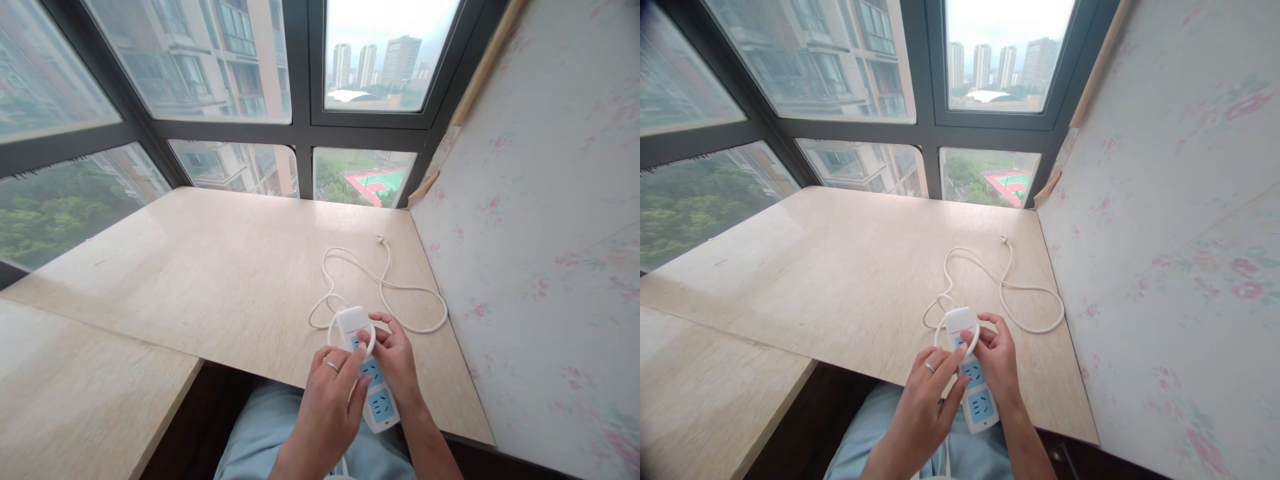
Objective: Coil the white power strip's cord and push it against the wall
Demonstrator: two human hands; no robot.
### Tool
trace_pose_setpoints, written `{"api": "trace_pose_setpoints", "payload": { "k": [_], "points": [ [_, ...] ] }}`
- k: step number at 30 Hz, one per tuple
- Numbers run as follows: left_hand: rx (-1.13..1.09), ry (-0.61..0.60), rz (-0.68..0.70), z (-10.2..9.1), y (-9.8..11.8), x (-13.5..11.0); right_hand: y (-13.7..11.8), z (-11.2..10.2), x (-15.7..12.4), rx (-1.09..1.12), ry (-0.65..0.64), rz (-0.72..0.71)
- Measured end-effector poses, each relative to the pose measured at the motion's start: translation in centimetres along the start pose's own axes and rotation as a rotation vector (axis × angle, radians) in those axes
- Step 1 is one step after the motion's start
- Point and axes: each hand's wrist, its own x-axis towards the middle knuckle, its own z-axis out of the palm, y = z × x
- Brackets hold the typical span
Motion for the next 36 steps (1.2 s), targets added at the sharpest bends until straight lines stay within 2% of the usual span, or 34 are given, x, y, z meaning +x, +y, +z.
{"api": "trace_pose_setpoints", "payload": {
  "k": [7, 10, 13, 16, 21, 25, 28, 33, 36],
  "points": [
    [-0.005, 0.009, -0.042, 0.4, 0.0, -0.4, 0.3, 0.2, 0.2, 0.115, 0.166, -0.049],
    [0.011, 0.01, -0.084, 0.7, -0.2, -0.6, 0.3, 0.5, 0.5, 0.159, 0.181, -0.033],
    [-0.046, 0.007, -0.186, 0.8, -0.4, -0.7, 0.4, 1.0, 0.7, 0.192, 0.16, -0.012],
    [-0.201, -0.013, -0.349, 0.5, -0.8, -0.7, 0.7, 1.4, 0.8, 0.178, 0.146, -0.023],
    [-0.66, -0.149, -0.671, -0.4, -2.3, 0.2, 0.7, 2.2, 0.7, 0.005, 0.017, -0.177],
    [-0.75, -0.155, -0.796, -0.5, -4.0, 1.4, 0.7, 2.5, 0.9, -0.241, -0.127, -0.309],
    [-0.79, -0.117, -0.83, -0.8, -5.0, 2.1, 0.7, 2.3, 1.1, -0.334, -0.178, -0.368],
    [-0.8, -0.078, -0.818, -1.7, -5.4, 2.4, 0.5, 1.6, 1.2, -0.354, -0.257, -0.339],
    [-0.836, -0.012, -0.799, -1.5, -5.5, 2.1, 0.4, 1.1, 1.1, -0.385, -0.284, -0.354]
  ]
}}
